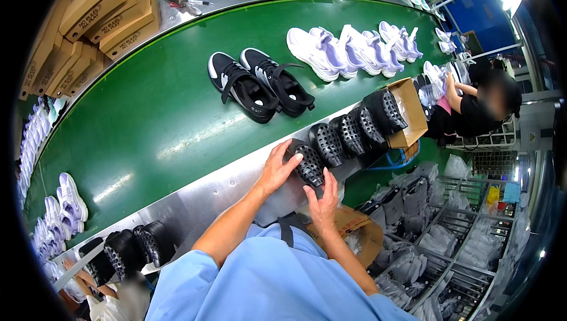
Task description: The person prepares shoes on a production line by inserting black plastic shoe forms into white and purple sneakers, then moves to a bag to retrieve more shoe forms and continues the process with black sneakers.
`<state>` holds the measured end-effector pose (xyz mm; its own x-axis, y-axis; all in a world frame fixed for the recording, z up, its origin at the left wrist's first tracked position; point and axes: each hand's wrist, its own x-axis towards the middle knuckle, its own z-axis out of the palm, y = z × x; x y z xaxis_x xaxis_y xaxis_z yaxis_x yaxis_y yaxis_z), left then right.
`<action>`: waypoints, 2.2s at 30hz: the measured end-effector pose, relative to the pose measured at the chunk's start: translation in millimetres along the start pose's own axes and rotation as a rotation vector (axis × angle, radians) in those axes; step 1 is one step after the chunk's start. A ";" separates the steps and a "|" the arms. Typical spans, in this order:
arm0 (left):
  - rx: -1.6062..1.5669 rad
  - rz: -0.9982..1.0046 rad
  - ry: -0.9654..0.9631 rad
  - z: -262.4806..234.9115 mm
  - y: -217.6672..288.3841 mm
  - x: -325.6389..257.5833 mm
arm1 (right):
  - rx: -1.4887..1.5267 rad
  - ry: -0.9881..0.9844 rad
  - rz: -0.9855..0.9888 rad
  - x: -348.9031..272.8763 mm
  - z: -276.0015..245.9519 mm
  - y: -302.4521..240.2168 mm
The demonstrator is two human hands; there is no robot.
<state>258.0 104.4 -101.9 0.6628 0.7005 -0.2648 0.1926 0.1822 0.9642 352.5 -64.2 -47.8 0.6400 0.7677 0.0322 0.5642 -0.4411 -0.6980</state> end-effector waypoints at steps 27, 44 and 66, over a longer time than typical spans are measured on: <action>0.925 0.406 0.532 -44.0 73.8 32.7 | 0.346 0.050 0.420 -40.3 -60.6 72.8; 1.016 -0.177 0.166 -36.9 89.2 114.0 | 0.170 0.242 0.323 -3.4 -114.5 83.7; 1.097 0.026 0.511 -59.0 88.5 -205.4 | -0.904 0.007 -0.145 244.8 -223.0 132.2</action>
<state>96.2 17.4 38.7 0.3610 0.9321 0.0292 0.8590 -0.3445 0.3789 700.1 -38.2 27.3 0.5325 0.8424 0.0825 0.8308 -0.5388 0.1392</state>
